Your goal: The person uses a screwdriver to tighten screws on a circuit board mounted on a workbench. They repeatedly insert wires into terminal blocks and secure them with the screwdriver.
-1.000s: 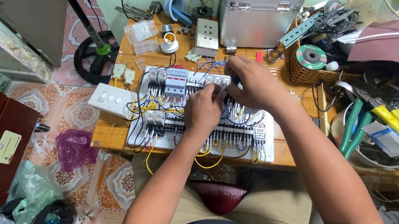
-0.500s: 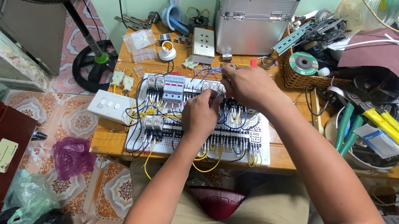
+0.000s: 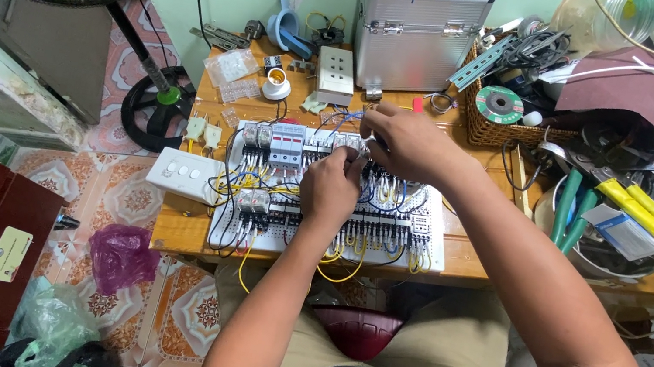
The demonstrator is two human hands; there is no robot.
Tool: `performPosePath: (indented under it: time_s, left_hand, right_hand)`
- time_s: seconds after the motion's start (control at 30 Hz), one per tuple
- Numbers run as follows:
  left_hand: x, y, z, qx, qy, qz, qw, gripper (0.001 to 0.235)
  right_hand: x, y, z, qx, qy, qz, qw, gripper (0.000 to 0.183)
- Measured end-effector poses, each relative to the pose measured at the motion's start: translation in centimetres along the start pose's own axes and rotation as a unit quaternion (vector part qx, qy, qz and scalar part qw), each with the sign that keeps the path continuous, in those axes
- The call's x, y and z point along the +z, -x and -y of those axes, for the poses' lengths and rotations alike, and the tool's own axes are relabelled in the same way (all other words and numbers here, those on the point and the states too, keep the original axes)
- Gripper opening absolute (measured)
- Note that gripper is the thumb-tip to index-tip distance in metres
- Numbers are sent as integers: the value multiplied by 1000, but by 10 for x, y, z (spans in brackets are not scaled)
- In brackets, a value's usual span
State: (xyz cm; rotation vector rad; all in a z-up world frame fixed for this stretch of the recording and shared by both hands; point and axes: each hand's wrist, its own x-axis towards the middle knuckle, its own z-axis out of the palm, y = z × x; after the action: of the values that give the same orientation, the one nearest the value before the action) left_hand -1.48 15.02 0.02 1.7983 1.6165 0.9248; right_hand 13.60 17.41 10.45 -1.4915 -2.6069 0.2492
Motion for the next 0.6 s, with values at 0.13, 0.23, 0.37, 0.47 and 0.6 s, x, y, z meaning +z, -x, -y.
performPosePath:
  time_s: [0.13, 0.23, 0.37, 0.47, 0.6]
  left_hand:
    - [-2, 1, -4, 1, -4, -5, 1000, 17]
    - [0, 1, -3, 15, 7, -7, 1000, 15]
    - [0, 1, 1, 15, 9, -12, 1000, 17]
    - [4, -1, 6, 29, 19, -22, 999, 18]
    - [9, -3, 10, 26, 33, -27, 999, 25]
  right_hand:
    - [12, -1, -12, -35, 30, -51, 998, 27]
    - [27, -2, -24, -41, 20, -90, 995, 19]
    - [29, 7, -22, -47, -31, -104, 993, 22]
    - [44, 27, -38, -31, -94, -198, 975, 22]
    - [75, 84, -58, 55, -272, -375, 884, 32]
